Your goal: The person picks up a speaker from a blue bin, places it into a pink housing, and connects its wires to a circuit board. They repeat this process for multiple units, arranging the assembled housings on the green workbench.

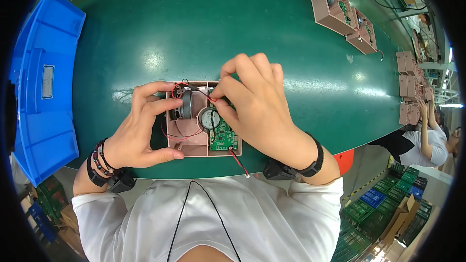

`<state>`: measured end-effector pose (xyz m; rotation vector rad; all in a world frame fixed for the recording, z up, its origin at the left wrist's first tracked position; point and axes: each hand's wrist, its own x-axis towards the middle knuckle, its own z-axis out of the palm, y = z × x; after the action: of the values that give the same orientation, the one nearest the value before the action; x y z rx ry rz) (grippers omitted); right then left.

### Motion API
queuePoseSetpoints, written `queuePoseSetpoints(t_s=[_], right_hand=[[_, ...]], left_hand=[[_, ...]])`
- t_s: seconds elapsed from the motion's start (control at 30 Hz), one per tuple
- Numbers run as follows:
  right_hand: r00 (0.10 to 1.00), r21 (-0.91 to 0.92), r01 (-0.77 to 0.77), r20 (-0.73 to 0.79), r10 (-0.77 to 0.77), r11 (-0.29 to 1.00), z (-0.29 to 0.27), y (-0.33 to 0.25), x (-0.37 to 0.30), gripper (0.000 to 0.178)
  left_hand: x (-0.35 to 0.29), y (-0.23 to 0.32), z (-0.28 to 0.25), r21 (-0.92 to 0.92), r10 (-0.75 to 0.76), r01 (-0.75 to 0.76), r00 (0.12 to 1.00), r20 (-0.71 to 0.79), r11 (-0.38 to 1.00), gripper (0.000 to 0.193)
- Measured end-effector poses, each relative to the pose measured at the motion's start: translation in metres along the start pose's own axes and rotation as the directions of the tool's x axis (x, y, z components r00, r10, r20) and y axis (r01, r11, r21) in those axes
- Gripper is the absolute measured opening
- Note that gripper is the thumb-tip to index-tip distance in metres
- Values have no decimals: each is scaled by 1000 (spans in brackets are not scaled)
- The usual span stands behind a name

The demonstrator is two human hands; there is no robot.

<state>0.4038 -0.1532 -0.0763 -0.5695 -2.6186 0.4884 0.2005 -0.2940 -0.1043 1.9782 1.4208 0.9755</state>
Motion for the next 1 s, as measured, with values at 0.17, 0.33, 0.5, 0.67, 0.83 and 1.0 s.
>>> queuePoseSetpoints(t_s=[0.17, 0.33, 0.5, 0.67, 0.83, 1.0], right_hand=[[991, -110, 54, 126, -40, 992, -5, -6, 16, 20], [975, -230, 135, 202, -89, 964, -5, -5, 18, 21], [968, -5, 123, 219, -119, 992, -9, 9, 16, 21], [996, 198, 30, 72, -45, 980, -8, -1, 12, 19], [986, 71, 137, -109, -129, 988, 6, 4, 5, 16], [977, -38, 139, -159, -144, 990, 10, 11, -2, 13]], left_hand=[[2, 2, -2, 9, -2, 2, 1000, -13, 1000, 76], [7, 3, 0, -45, 21, -26, 995, -93, 999, 78], [24, 14, -7, -14, -77, 75, 977, -198, 997, 61], [45, 14, -8, 459, 176, -65, 963, -202, 886, 32], [55, 15, -2, 468, 186, -68, 960, -211, 881, 12], [59, 14, 3, 466, 148, -58, 976, -158, 883, 11]])
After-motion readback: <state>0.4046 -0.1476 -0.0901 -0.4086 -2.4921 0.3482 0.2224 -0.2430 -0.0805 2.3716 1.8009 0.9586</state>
